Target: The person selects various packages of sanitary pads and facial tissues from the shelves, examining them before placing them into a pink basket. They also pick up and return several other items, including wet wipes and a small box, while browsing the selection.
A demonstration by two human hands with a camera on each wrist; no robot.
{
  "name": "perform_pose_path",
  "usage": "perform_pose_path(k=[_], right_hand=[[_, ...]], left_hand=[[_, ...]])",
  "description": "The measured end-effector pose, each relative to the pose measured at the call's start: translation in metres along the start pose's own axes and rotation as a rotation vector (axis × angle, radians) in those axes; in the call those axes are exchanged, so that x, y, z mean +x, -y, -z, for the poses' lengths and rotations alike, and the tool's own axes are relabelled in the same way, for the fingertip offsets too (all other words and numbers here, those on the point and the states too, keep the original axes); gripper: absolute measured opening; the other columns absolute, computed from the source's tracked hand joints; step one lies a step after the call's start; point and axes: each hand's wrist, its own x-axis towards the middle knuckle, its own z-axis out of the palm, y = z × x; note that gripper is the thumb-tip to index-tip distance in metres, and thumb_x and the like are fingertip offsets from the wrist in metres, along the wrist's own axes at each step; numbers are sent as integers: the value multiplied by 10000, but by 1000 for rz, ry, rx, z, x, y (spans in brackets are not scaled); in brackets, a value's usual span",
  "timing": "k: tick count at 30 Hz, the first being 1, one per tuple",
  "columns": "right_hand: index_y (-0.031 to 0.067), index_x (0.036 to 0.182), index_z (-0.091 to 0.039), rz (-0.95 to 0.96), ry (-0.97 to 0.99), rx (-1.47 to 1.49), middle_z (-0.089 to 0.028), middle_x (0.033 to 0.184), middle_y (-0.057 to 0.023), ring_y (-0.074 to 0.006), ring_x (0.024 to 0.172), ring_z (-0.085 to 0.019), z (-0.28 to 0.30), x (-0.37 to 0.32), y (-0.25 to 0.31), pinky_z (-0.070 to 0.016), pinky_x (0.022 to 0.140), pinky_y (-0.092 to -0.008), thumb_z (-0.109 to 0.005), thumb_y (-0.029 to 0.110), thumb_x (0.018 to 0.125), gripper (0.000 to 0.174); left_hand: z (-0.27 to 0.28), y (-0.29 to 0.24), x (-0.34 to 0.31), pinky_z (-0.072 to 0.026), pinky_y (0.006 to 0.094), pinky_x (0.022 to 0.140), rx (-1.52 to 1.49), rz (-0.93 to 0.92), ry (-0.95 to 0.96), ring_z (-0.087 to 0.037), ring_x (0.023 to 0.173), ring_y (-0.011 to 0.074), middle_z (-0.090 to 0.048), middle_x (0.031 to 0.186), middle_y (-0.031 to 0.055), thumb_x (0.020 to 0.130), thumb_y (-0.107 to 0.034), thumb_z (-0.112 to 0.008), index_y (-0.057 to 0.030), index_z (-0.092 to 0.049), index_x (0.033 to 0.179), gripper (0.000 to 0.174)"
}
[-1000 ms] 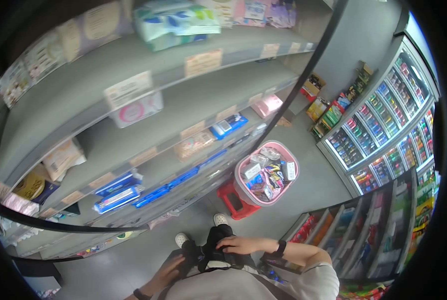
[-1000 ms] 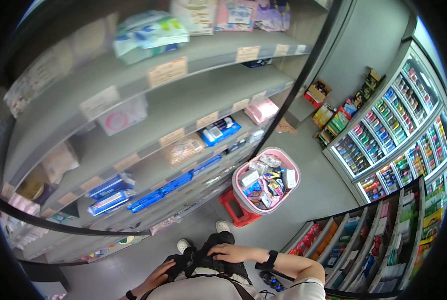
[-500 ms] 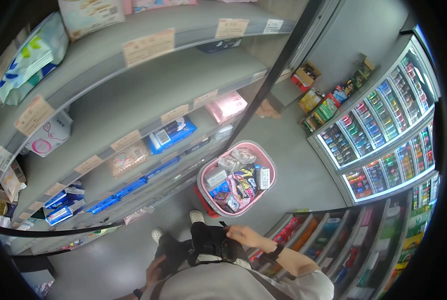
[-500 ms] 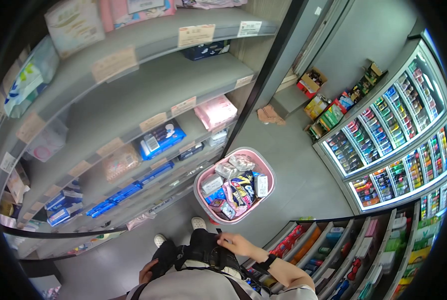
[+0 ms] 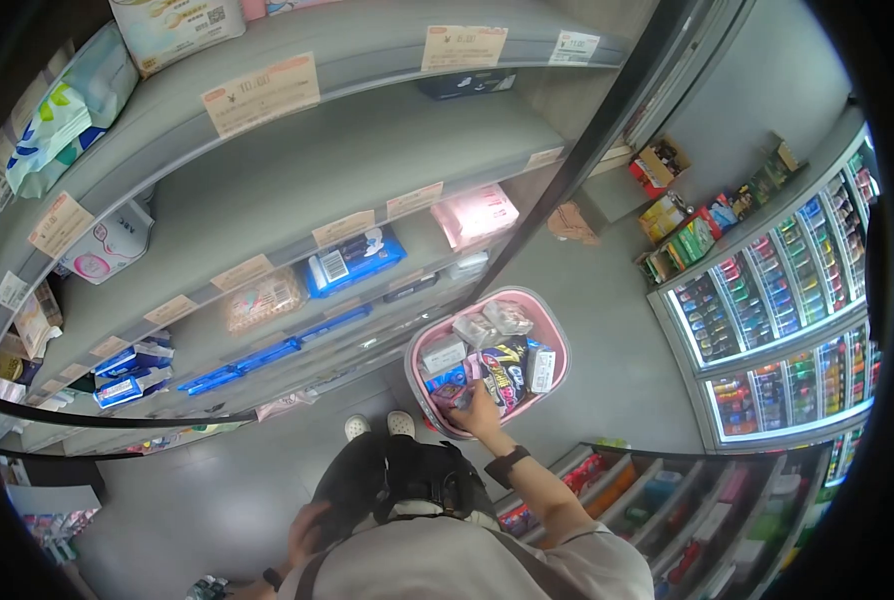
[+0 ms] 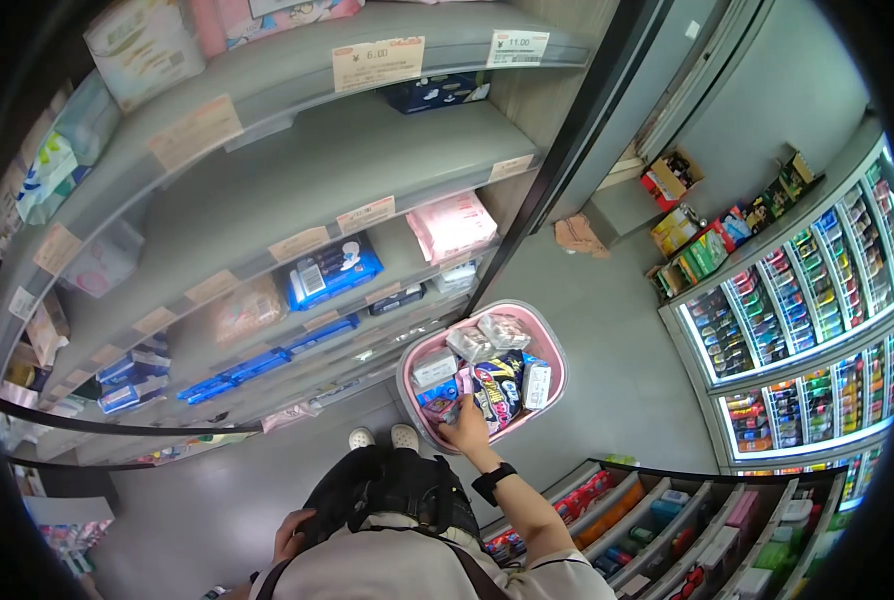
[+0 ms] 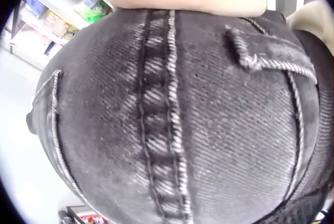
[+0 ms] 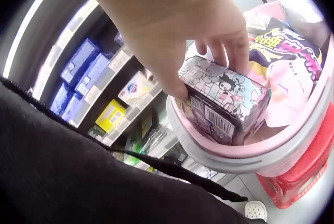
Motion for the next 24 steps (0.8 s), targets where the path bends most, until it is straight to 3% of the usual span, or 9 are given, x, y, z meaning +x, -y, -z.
perform_pose_path(k=[2,4,5,6,8,9,13,18,24], right_hand=[[16,1186,-445,-48,-19,-21,-637,971,-225,-404,872,-638,13,4,9,-521,763,-454,-810,227,657,677],[20,1181,-447,-107,-68,248,-647,944,-181,-299,819,-650,32,7,21,-524,709,-387,-822,236,670,670],[32,1178,-455,-154,-28,407,-649,926,-124,-180,804,-627,44,8,35,-502,673,-313,-796,189,737,579],[32,1178,-455,-148,-24,404,-649,926,-124,-180,804,-627,56,8,53,-502,673,-313,-796,189,737,579],[43,1182,-460,-229,132,932,-648,924,-89,-135,809,-616,83,6,98,-483,669,-282,-731,94,806,466],[47,1206,-456,-210,209,985,-644,917,-64,-118,830,-611,99,2,128,-468,697,-261,-675,29,846,421],[39,1240,-434,-12,342,1171,-633,958,-68,-123,873,-607,114,-11,216,-473,766,-262,-664,-16,842,463],[49,1275,-388,217,432,1206,-585,1108,-88,-146,1007,-579,111,-32,286,-474,816,-274,-671,-53,841,527],[61,1338,-343,250,520,1278,-542,1195,-113,-170,1054,-565,94,-44,321,-478,891,-306,-665,-29,866,579]], left_hand=[[5,-7,14,-436,389,978,130,27,39,-584,1124,323,-628,1180,168,860,-149,-551,-24,-630,1183,355],[15,-24,36,-451,367,953,144,78,15,-584,1122,282,-630,1178,142,829,-55,-566,-12,-636,1146,327],[20,-33,48,-465,345,928,160,126,-6,-583,1120,242,-632,1175,116,799,38,-581,0,-642,1110,319],[29,-30,59,-475,342,902,161,102,-50,-597,1097,249,-641,1165,115,797,10,-623,-17,-643,1105,310],[44,-42,84,-479,341,886,163,68,-114,-608,1077,246,-654,1144,107,799,-18,-668,-39,-645,1103,306],[50,-61,97,-474,342,896,165,60,-132,-607,1079,234,-657,1135,101,801,-18,-670,-44,-646,1104,305],[50,-136,130,-453,348,935,63,-133,-139,-577,1137,212,-625,1193,79,819,-46,-682,-54,-600,1201,392],[32,-179,139,-383,358,1038,-213,-277,51,-437,1305,243,-406,1419,143,866,-63,-669,-84,-245,1490,755],[40,-195,132,-349,387,1088,-585,-272,50,-404,1330,240,-383,1427,162,874,-9,-637,-80,-173,1509,789]])
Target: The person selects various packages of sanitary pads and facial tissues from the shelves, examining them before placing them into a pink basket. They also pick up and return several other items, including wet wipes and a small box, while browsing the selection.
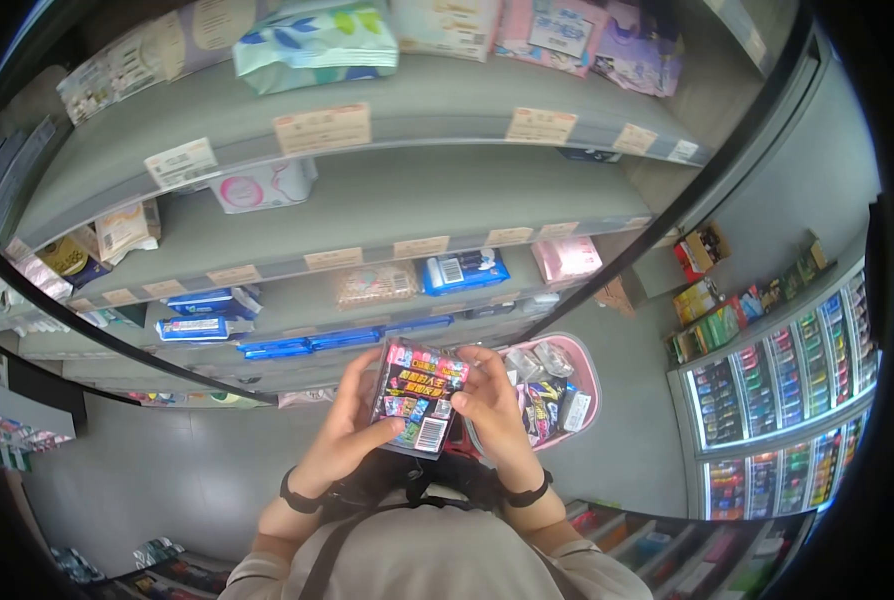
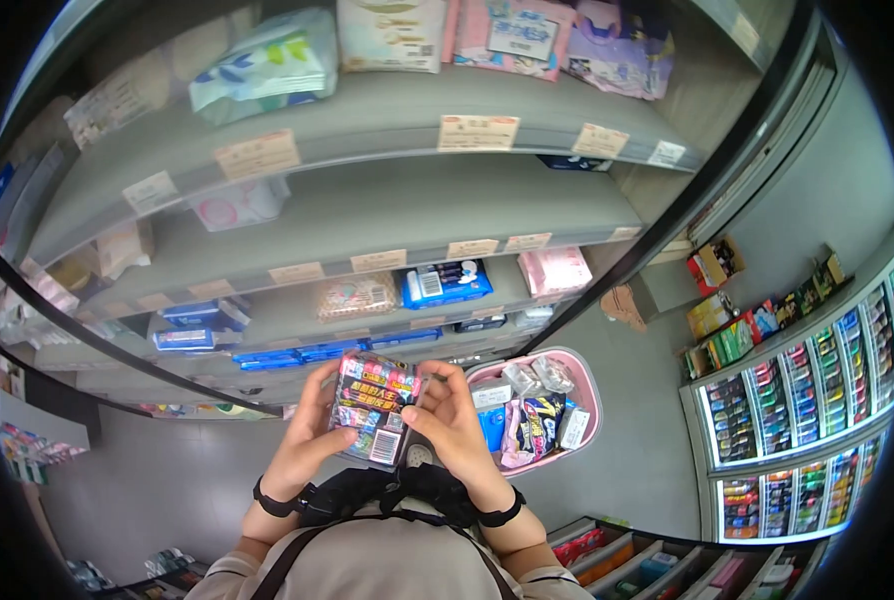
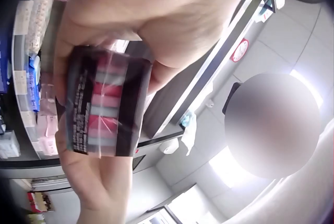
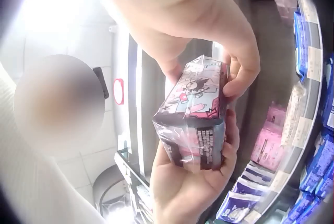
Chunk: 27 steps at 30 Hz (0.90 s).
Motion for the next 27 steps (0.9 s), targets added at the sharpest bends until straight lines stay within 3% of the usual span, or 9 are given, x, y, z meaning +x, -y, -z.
perform_pose_path(k=[3,9,14,16,18,19,22,24,27], right_hand=[[101,1426,-266,16,46,-96,-497,1251,-136,-190,1080,-553,-8,1,-1,-480,884,-317,-668,-37,857,711],[102,1414,-265,19,128,-146,-489,1277,-127,-192,1040,-574,-25,1,-5,-487,840,-316,-723,-62,791,791],[52,1379,-270,131,71,-383,-513,1256,-140,-199,1037,-580,-31,4,-9,-491,812,-312,-821,3,718,862],[33,1351,-312,221,26,-502,-515,1250,-159,-218,1039,-582,-40,1,-9,-495,822,-324,-848,43,698,844],[21,1314,-374,444,58,-877,-517,1256,-182,-258,1060,-587,-39,-4,-14,-501,836,-344,-850,69,702,777],[23,1294,-425,482,147,-834,-514,1290,-208,-303,1122,-576,-38,-4,-14,-504,867,-370,-853,98,705,732],[30,1308,-435,494,293,-874,-510,1328,-219,-335,1145,-578,-38,-7,4,-501,895,-393,-845,109,720,721],[38,1284,-482,461,273,-713,-547,1302,-215,-346,1125,-597,-35,-11,10,-491,927,-404,-834,108,732,658],[17,1150,-594,442,235,-875,-629,1195,-186,-316,1080,-631,-19,-17,31,-496,921,-396,-819,80,726,483]], left_hand=[[6,-13,-5,-358,376,1081,-32,-1,-85,-415,1323,236,-387,1423,166,859,30,-632,-81,-176,1507,800],[11,-14,-10,-367,369,1071,-106,-70,-154,-430,1306,230,-397,1406,161,851,82,-618,-84,-181,1505,804],[20,-10,-13,-363,382,1071,52,-98,-159,-396,1325,235,-391,1395,152,852,-1,-685,-59,-180,1503,827],[20,-14,-17,-355,387,1077,598,-162,-169,-380,1330,234,-388,1387,166,806,-96,-775,-34,-175,1501,920],[13,-16,-17,-355,401,1077,631,-160,-218,-394,1320,253,-372,1398,185,753,-159,-833,-22,-146,1506,1028],[11,-16,-16,-356,411,1077,611,-198,-258,-400,1318,266,-365,1403,188,750,-157,-833,-24,-132,1509,1041],[9,-35,-10,-352,429,1083,462,-207,-292,-418,1312,297,-346,1422,193,741,-133,-825,-20,-91,1515,1073],[21,-49,-9,-338,424,1099,460,-392,-384,-390,1338,294,-329,1444,192,732,-130,-817,-12,-95,1520,1075],[49,-81,-3,-338,418,1102,653,-569,-612,-364,1353,288,-309,1467,171,749,-186,-769,-8,-193,1513,973]])
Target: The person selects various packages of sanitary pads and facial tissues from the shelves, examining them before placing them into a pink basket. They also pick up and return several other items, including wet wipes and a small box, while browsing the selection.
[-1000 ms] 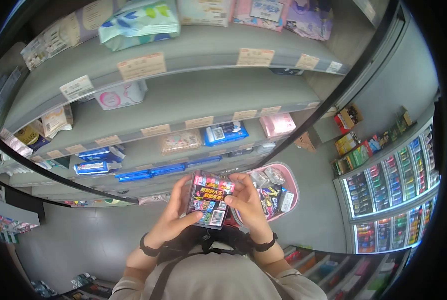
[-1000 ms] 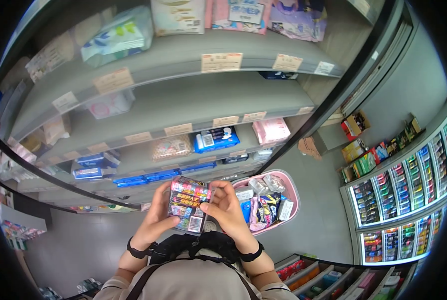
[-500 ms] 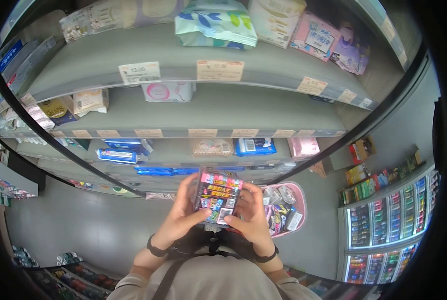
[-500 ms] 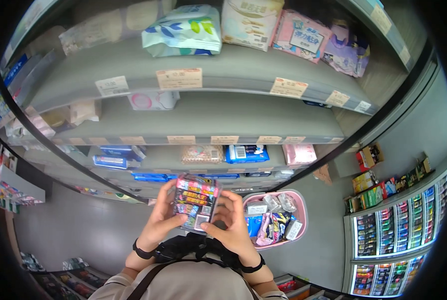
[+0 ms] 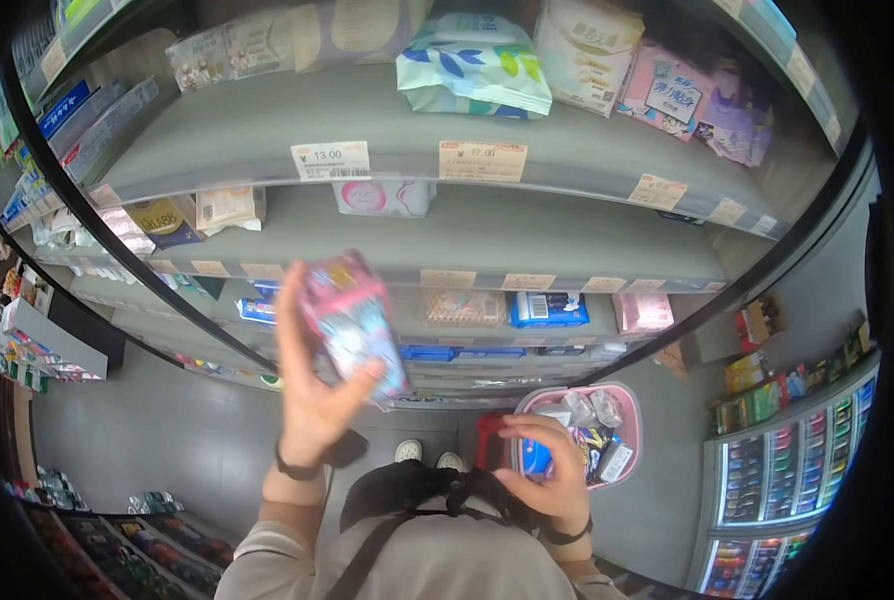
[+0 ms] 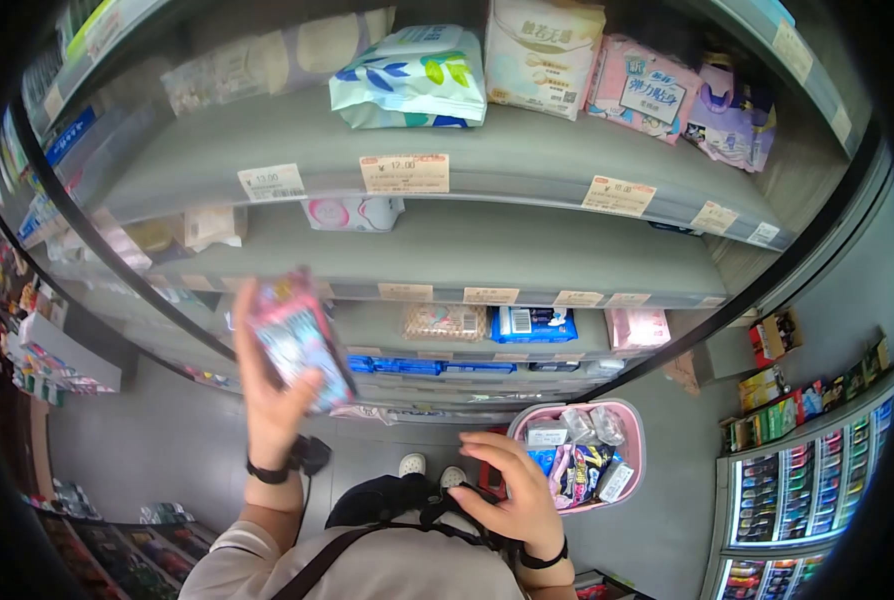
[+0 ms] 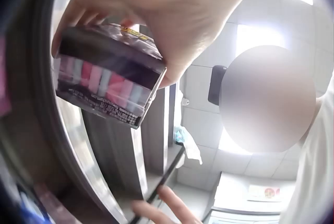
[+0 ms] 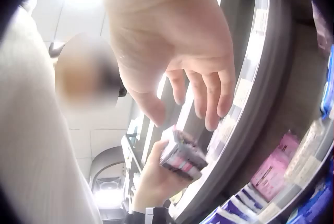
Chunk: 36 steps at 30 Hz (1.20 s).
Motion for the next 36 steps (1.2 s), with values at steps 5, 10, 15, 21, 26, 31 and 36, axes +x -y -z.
perform_pose_path(k=[5,10,15,21,26,31,36], right_hand=[[11,1134,-604,-47,-106,-29,-658,1137,-171,-289,1021,-654,33,-27,-12,-500,900,-384,-806,57,714,468],[1,1102,-618,-169,-267,-89,-683,1032,-148,-258,932,-665,57,-65,-34,-499,861,-363,-770,39,701,430],[-16,1076,-624,-274,-335,-111,-677,969,-134,-235,886,-658,61,-71,-36,-498,813,-337,-734,17,706,388],[-8,1074,-628,-250,-208,-201,-680,962,-119,-233,870,-658,57,-63,-42,-500,801,-331,-750,37,716,381],[28,1059,-649,-225,-140,-171,-665,912,-124,-259,845,-660,49,-54,-37,-507,765,-335,-746,59,752,323],[33,1065,-649,-253,-137,-173,-665,907,-123,-261,832,-659,49,-61,-42,-508,762,-336,-749,72,759,324],[10,1053,-653,-304,-126,-164,-686,962,-109,-218,884,-655,50,-65,-42,-499,804,-328,-730,2,722,339]], left_hand=[[36,-16,63,-435,307,965,19,48,-107,-529,1132,198,-497,1276,145,825,-64,-665,-7,-266,1467,758],[57,-18,96,-466,300,900,267,61,-32,-567,1038,188,-558,1197,155,833,-57,-666,31,-313,1434,702],[45,-15,97,-463,315,899,368,-55,-91,-563,1023,189,-569,1185,150,822,-87,-685,20,-370,1379,649],[25,-32,96,-466,440,895,936,-38,-2,-568,1063,424,-502,1207,216,787,-254,-732,-6,-457,1276,613],[24,-26,107,-450,483,907,948,-104,-131,-532,1109,471,-486,1246,243,818,-300,-714,-7,-458,1297,617],[28,-18,118,-442,486,905,937,-203,-214,-540,1084,470,-543,1218,273,871,-279,-663,16,-557,1224,472],[35,-9,136,-467,460,858,1017,-211,-124,-589,992,444,-646,1067,246,843,-251,-687,21,-638,1099,377]])
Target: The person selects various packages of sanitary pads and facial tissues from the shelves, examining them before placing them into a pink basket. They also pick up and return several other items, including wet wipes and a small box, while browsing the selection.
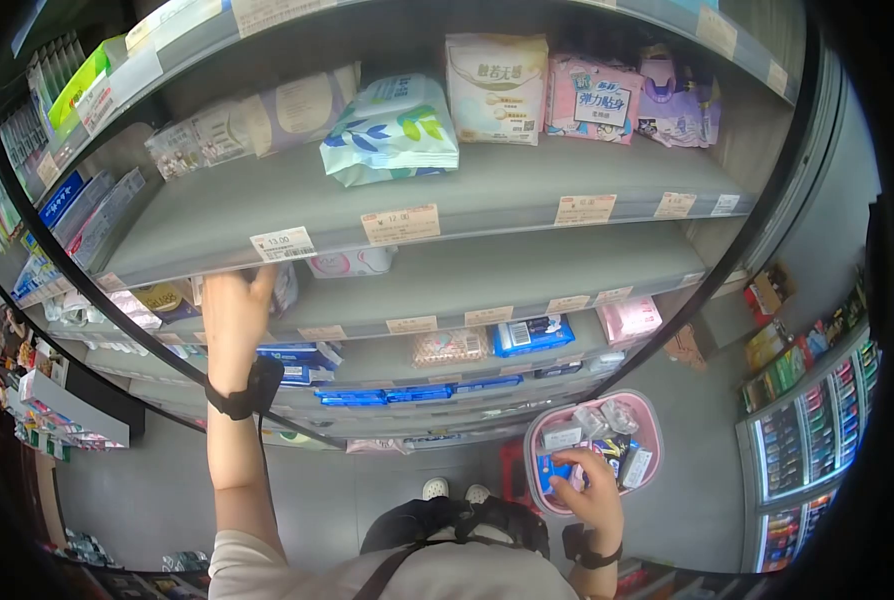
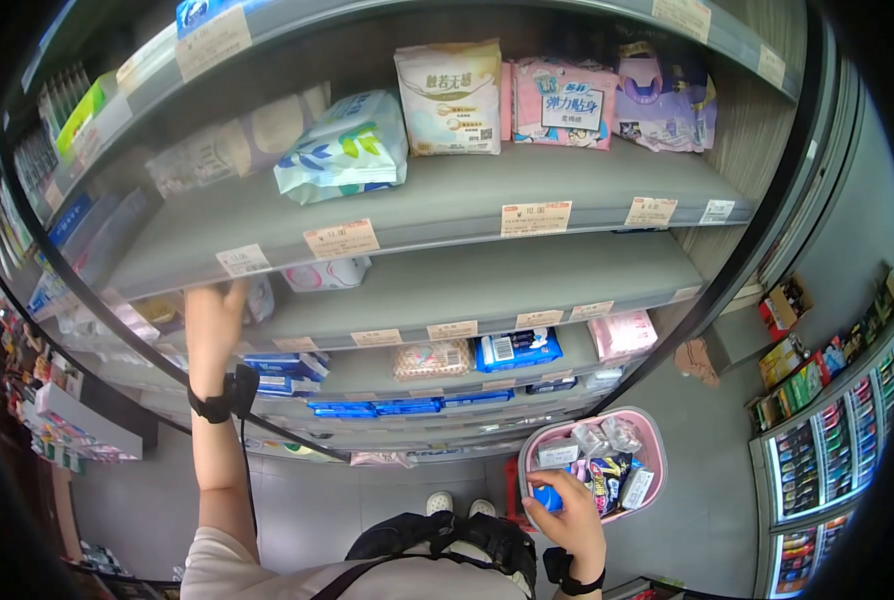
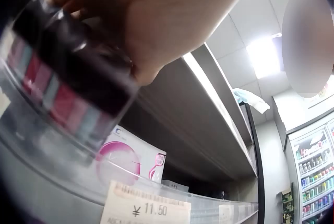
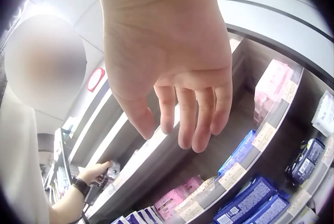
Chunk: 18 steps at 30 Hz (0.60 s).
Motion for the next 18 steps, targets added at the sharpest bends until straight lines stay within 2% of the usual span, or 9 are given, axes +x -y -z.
perform_pose_path(k=[4,6,8,10,12,13,15,17,18], right_hand=[[11,1057,-651,-2,0,-5,-683,959,-112,-221,886,-655,1,0,-2,-498,806,-330,-730,5,727,340],[12,1060,-650,-10,-1,-10,-681,955,-114,-224,884,-656,1,-1,-2,-498,807,-329,-730,6,729,340],[32,1083,-645,-1,0,-33,-670,949,-132,-276,875,-657,1,-2,-5,-509,786,-347,-733,88,783,317],[30,1085,-645,-18,-6,-40,-671,959,-134,-281,878,-656,2,-1,-7,-510,788,-351,-733,88,782,321],[19,1096,-637,-29,-17,-65,-668,966,-151,-300,884,-653,4,-1,-12,-511,783,-363,-717,99,794,322],[19,1096,-637,-60,-32,-82,-668,966,-151,-300,884,-653,4,-2,-17,-511,783,-363,-717,99,794,322],[16,1113,-630,-166,-101,-218,-665,944,-155,-292,898,-652,7,-6,-38,-505,795,-363,-703,70,779,346],[2,1092,-618,-256,-203,-328,-654,968,-215,-361,885,-643,10,-14,-83,-511,779,-414,-677,122,808,313],[9,1080,-609,-369,-230,-381,-649,980,-226,-385,891,-639,12,-18,-101,-509,777,-446,-671,119,794,313]], left_hand=[[-11,11,3,-484,447,827,-1,-108,-45,-612,948,430,-667,1056,217,817,-230,-719,11,-647,1092,373],[-13,13,3,-484,447,833,-28,-78,-47,-615,952,424,-668,1056,217,817,-226,-723,12,-645,1096,376],[-17,19,3,-484,446,838,-58,-47,-42,-619,957,418,-668,1056,218,816,-222,-727,14,-642,1100,378],[-20,33,5,-481,446,855,-6,-149,-43,-623,976,410,-669,1060,219,829,-239,-720,17,-637,1112,390],[-28,53,6,-477,448,863,84,-128,-23,-620,986,412,-667,1064,225,836,-248,-715,19,-635,1114,393],[-36,64,7,-474,450,872,184,-109,-17,-618,996,414,-665,1069,232,844,-256,-710,21,-632,1117,397],[-36,74,13,-463,449,892,120,-23,103,-606,1040,413,-648,1110,251,869,-275,-690,27,-620,1140,411],[-36,80,16,-446,428,925,54,-16,147,-592,1080,402,-630,1156,263,889,-294,-676,30,-603,1173,437],[-29,67,14,-430,414,948,2,0,122,-578,1106,396,-616,1184,266,896,-310,-674,36,-581,1200,470]])
